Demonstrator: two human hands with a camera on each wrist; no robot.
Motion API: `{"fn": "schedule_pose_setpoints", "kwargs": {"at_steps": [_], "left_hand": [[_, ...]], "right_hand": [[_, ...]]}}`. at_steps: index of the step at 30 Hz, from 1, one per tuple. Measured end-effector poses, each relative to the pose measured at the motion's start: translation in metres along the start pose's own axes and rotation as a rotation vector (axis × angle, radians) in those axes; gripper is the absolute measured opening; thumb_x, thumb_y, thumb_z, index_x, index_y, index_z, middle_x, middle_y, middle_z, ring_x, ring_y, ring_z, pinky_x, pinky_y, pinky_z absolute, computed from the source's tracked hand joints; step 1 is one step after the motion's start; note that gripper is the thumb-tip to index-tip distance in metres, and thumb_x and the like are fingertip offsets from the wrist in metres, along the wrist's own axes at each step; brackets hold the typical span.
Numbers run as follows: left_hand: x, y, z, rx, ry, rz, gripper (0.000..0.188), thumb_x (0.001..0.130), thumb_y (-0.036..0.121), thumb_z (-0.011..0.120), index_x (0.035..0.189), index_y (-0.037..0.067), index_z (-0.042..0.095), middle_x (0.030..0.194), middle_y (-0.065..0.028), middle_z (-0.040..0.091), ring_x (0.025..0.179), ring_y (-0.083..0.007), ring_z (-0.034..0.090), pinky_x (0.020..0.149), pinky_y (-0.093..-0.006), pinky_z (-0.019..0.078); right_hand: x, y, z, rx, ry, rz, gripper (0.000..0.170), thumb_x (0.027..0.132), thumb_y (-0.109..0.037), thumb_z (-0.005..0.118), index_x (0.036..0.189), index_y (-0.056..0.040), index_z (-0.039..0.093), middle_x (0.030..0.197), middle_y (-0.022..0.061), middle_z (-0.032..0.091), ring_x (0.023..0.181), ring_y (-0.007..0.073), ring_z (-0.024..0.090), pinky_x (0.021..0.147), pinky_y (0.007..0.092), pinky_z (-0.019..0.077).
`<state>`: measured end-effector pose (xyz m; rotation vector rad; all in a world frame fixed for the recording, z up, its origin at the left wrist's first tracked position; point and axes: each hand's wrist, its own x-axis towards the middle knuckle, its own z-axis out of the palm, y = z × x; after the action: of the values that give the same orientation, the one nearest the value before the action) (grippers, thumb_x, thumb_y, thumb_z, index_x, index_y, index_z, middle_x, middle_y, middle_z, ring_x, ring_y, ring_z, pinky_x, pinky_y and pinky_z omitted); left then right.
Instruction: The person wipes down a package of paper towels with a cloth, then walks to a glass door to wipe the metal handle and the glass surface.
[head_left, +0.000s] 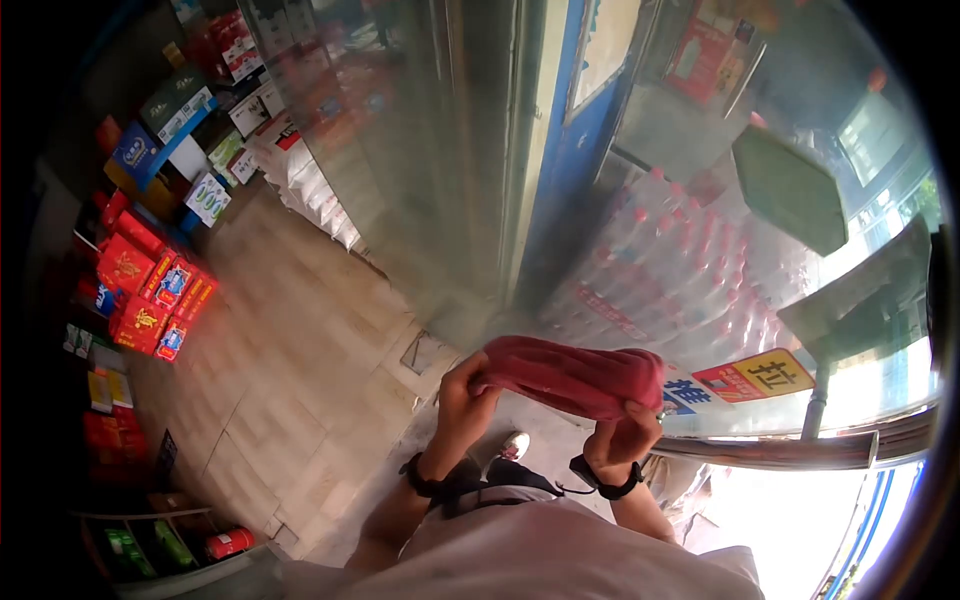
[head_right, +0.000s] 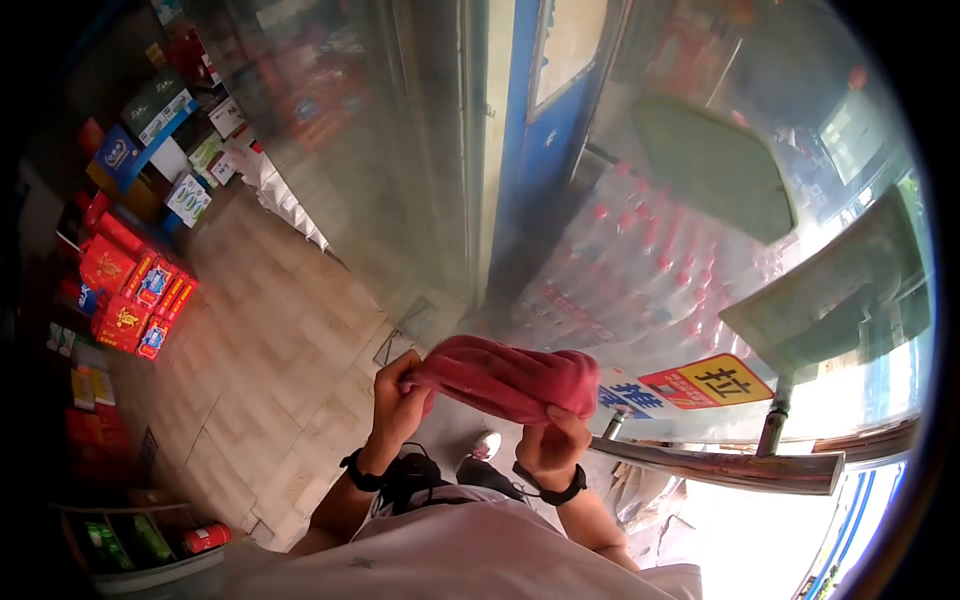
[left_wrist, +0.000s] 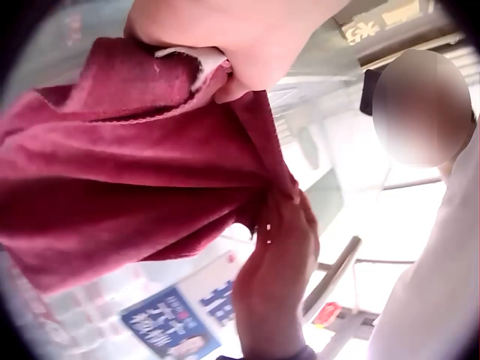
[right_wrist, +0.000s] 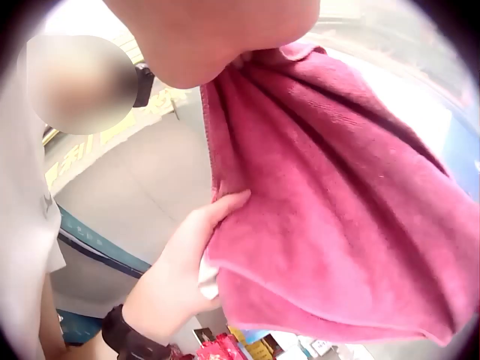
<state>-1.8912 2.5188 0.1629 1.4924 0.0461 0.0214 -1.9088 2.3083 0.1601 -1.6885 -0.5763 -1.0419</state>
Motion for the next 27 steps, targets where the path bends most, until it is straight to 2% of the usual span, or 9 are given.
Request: {"fn": "schedule_pose_setpoints", "kwargs": {"at_steps": [5, 8, 9, 11, 16, 17, 20, 22, 27], "left_hand": [[0.043, 0.082, 0.031, -0.205, -0.154, 0.263, 0.008, 0.090, 0.001, 0.059, 0.085, 0.001, 0.053, 0.073, 0.0032, 0.052, 0.072, -0.0019, 0.045, 0.062, -0.0206, 0.0374], [0.067, 0.095, 0.023, -0.262, -0.300, 0.330, 0.008, 0.095, 0.005, 0.059, 0.089, 0.002, 0.055, 0.077, 0.0043, 0.055, 0.076, 0.0005, 0.047, 0.064, -0.0179, 0.0373], [0.072, 0.103, 0.020, -0.316, -0.342, 0.345, 0.007, 0.095, 0.004, 0.059, 0.090, 0.002, 0.056, 0.079, 0.0039, 0.056, 0.077, 0.0003, 0.047, 0.066, -0.0179, 0.0382], [0.085, 0.115, 0.005, -0.357, -0.411, 0.354, 0.006, 0.093, 0.004, 0.062, 0.092, 0.001, 0.057, 0.083, 0.0031, 0.057, 0.079, -0.0014, 0.048, 0.071, -0.0193, 0.0410], [0.117, 0.116, -0.066, -0.329, -0.247, 0.406, 0.008, 0.091, 0.007, 0.061, 0.092, 0.001, 0.055, 0.084, 0.0018, 0.054, 0.081, -0.0058, 0.049, 0.074, -0.0221, 0.0405], [0.124, 0.117, -0.083, -0.305, -0.161, 0.386, 0.008, 0.092, 0.008, 0.059, 0.090, 0.003, 0.053, 0.084, 0.0017, 0.051, 0.082, -0.0057, 0.047, 0.075, -0.0225, 0.0402], [0.158, 0.106, -0.134, -0.455, 0.091, 0.319, 0.011, 0.094, 0.009, 0.058, 0.092, 0.001, 0.051, 0.087, -0.0002, 0.050, 0.083, -0.0066, 0.046, 0.075, -0.0225, 0.0388], [0.180, 0.090, -0.176, -0.432, 0.137, 0.339, 0.020, 0.096, 0.014, 0.058, 0.108, -0.001, 0.057, 0.106, -0.0064, 0.058, 0.102, -0.0146, 0.056, 0.093, -0.0300, 0.0435], [0.211, 0.084, -0.230, -0.285, 0.215, 0.341, 0.032, 0.098, 0.018, 0.057, 0.122, -0.003, 0.056, 0.122, -0.0114, 0.059, 0.111, -0.0189, 0.055, 0.098, -0.0320, 0.0418]], "right_hand": [[0.037, 0.000, 0.025, -0.411, 0.336, -0.010, 0.078, 0.090, -0.027, 0.069, 0.147, -0.0014, 0.023, 0.147, 0.0245, 0.030, 0.133, 0.0339, 0.039, 0.111, 0.0467, 0.0312], [0.079, -0.005, 0.046, -0.687, 0.385, 0.034, 0.090, 0.088, -0.021, 0.073, 0.151, 0.0019, 0.013, 0.145, 0.0265, 0.032, 0.131, 0.0324, 0.041, 0.112, 0.0444, 0.0301], [0.089, 0.004, 0.062, -0.446, 0.457, 0.100, 0.105, 0.085, -0.028, 0.076, 0.153, 0.0035, 0.003, 0.148, 0.0228, 0.026, 0.135, 0.0285, 0.034, 0.114, 0.0418, 0.0242], [0.102, 0.010, 0.088, -0.585, 0.439, -0.007, 0.090, 0.090, -0.027, 0.070, 0.153, 0.0038, 0.013, 0.142, 0.0199, 0.038, 0.124, 0.0321, 0.046, 0.110, 0.0438, 0.0326], [0.082, 0.047, 0.163, -0.425, 0.114, 0.138, 0.087, 0.086, -0.020, 0.074, 0.154, -0.0013, 0.023, 0.137, 0.0211, 0.046, 0.115, 0.0345, 0.053, 0.102, 0.0481, 0.0397], [0.117, 0.054, 0.191, -0.898, 0.133, -0.185, 0.063, 0.092, -0.023, 0.063, 0.146, 0.0025, 0.042, 0.126, 0.0261, 0.060, 0.105, 0.0418, 0.061, 0.095, 0.0502, 0.0441], [0.141, 0.037, 0.278, -0.830, -0.103, -0.156, 0.070, 0.091, -0.029, 0.058, 0.153, -0.0081, 0.035, 0.131, 0.0234, 0.059, 0.119, 0.0398, 0.057, 0.106, 0.0607, 0.0282], [0.143, 0.040, 0.322, -0.836, -0.385, -0.125, 0.074, 0.089, -0.029, 0.060, 0.156, -0.0131, 0.031, 0.123, 0.0173, 0.062, 0.111, 0.0349, 0.059, 0.104, 0.0513, 0.0351], [0.143, 0.042, 0.410, -0.579, -0.557, -0.071, 0.084, 0.082, -0.021, 0.068, 0.156, -0.0139, 0.029, 0.112, 0.0123, 0.063, 0.102, 0.0298, 0.060, 0.099, 0.0411, 0.0407]]}}
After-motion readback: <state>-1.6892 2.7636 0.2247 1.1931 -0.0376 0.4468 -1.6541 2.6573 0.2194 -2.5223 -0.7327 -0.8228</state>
